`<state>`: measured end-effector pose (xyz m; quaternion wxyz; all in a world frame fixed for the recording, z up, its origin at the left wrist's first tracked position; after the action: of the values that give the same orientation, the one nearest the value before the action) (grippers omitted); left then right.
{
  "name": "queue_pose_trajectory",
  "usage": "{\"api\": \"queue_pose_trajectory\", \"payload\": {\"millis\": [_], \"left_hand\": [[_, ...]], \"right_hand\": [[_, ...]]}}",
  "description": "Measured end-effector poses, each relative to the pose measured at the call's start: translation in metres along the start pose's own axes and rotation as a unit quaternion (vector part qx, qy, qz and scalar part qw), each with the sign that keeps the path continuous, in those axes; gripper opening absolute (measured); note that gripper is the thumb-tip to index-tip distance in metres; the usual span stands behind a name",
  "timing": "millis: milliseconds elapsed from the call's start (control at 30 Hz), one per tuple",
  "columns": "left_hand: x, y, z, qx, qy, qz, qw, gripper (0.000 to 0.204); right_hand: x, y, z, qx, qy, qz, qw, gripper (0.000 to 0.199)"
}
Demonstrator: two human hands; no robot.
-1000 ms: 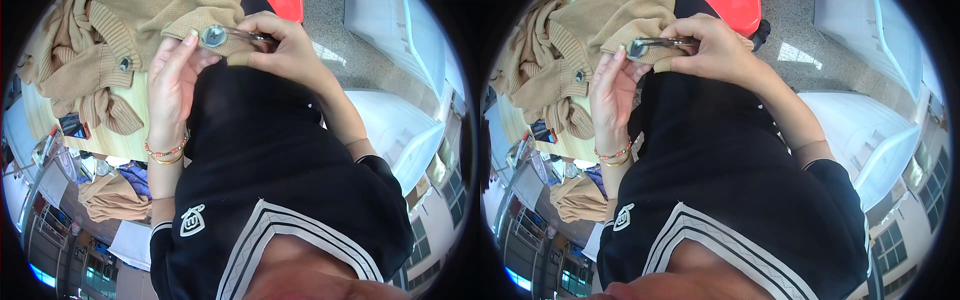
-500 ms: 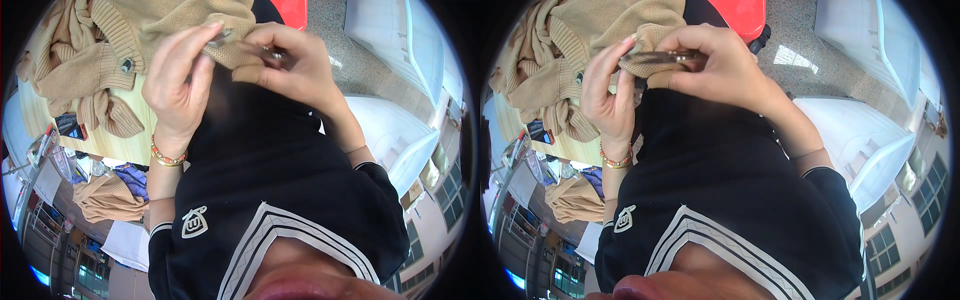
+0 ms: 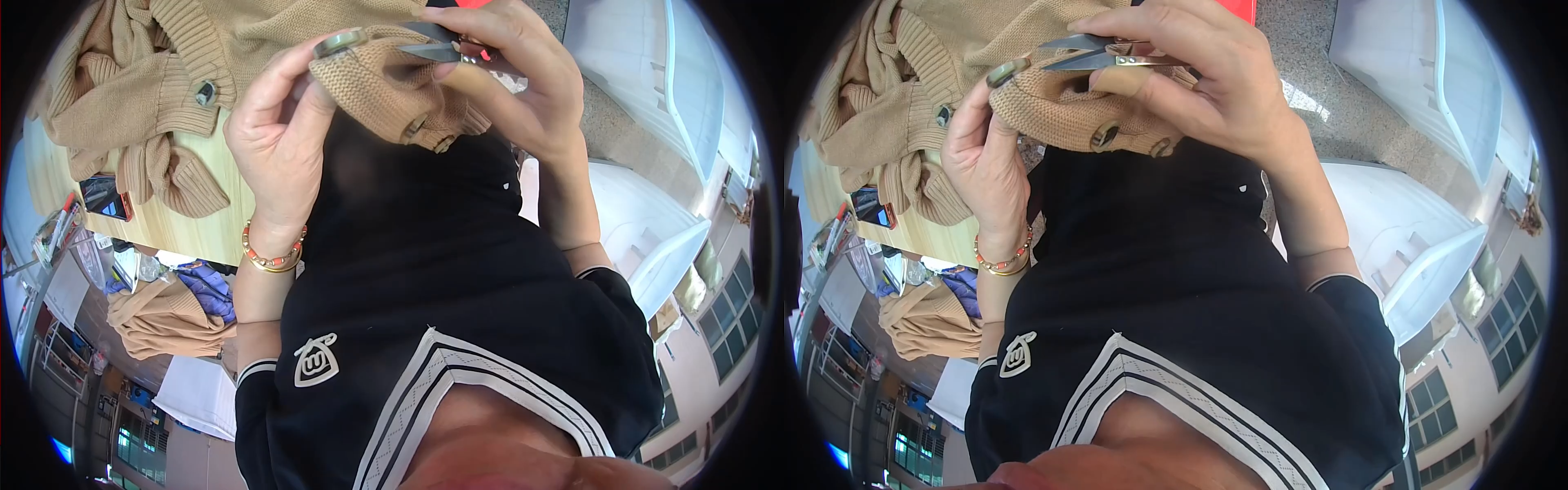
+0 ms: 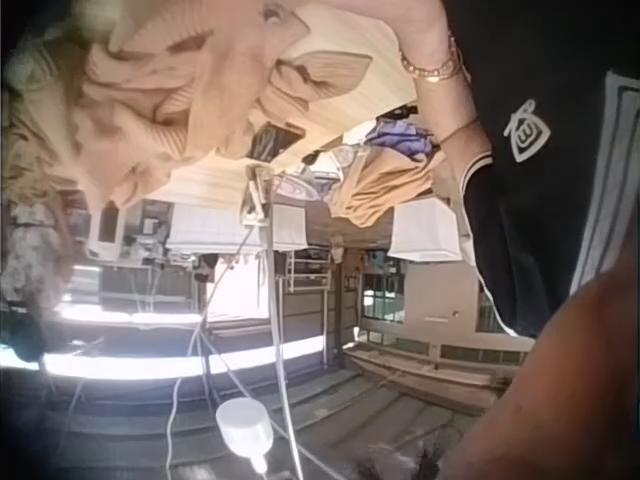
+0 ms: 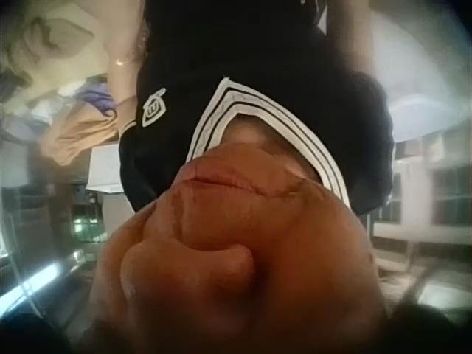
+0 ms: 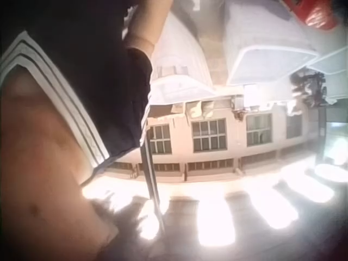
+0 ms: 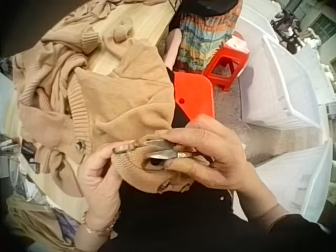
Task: Trimming loose threads and inspecting a brown knitted sweater using small nippers at a work table.
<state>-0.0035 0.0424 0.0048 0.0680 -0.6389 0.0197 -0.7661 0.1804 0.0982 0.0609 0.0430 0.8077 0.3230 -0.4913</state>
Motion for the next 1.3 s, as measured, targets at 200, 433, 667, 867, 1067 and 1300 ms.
{"api": "queue_pose_trajectory", "payload": {"millis": [200,433,667,867,1067,1300], "left_hand": [[0.002,-0.001,0.005,-0.009,-0.008,0.014,1.0,0.027],[0.0,0.0,0.002,-0.017,-0.049,0.019,0.998,0.028],[-0.001,-0.001,0.002,-0.023,-0.048,0.007,0.999,0.026],[-0.002,0.002,0.002,-0.029,-0.062,-0.005,0.998,0.026],[-0.002,0.001,0.005,-0.035,-0.073,-0.017,0.997,0.025],[-0.003,0.001,0.003,-0.036,-0.095,-0.01,0.995,0.025]], "right_hand": [[-0.002,0.002,0.005,0.02,0.048,-0.029,0.998,0.042],[-0.008,0.0,0.004,0.022,0.119,-0.04,0.992,0.04],[-0.007,0.0,0.001,0.025,0.131,-0.043,0.99,0.04],[0.0,0.003,0.003,0.028,0.157,-0.054,0.986,0.037],[0.003,0.012,0.01,-0.002,0.233,-0.173,0.957,0.041],[-0.013,0.0,0.002,0.035,0.2,-0.103,0.974,0.033]]}}
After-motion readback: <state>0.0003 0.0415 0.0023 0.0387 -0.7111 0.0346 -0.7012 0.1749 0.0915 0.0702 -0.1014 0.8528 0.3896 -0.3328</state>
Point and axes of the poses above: each hand's wrist, its own y-axis away from the middle knuckle, its own z-axis out of the palm, x = y × z, the point moved 5 cm from there along -y, towards the middle knuckle, and after that the axes turned 5 degrees about -x, right-handed, at the moved point
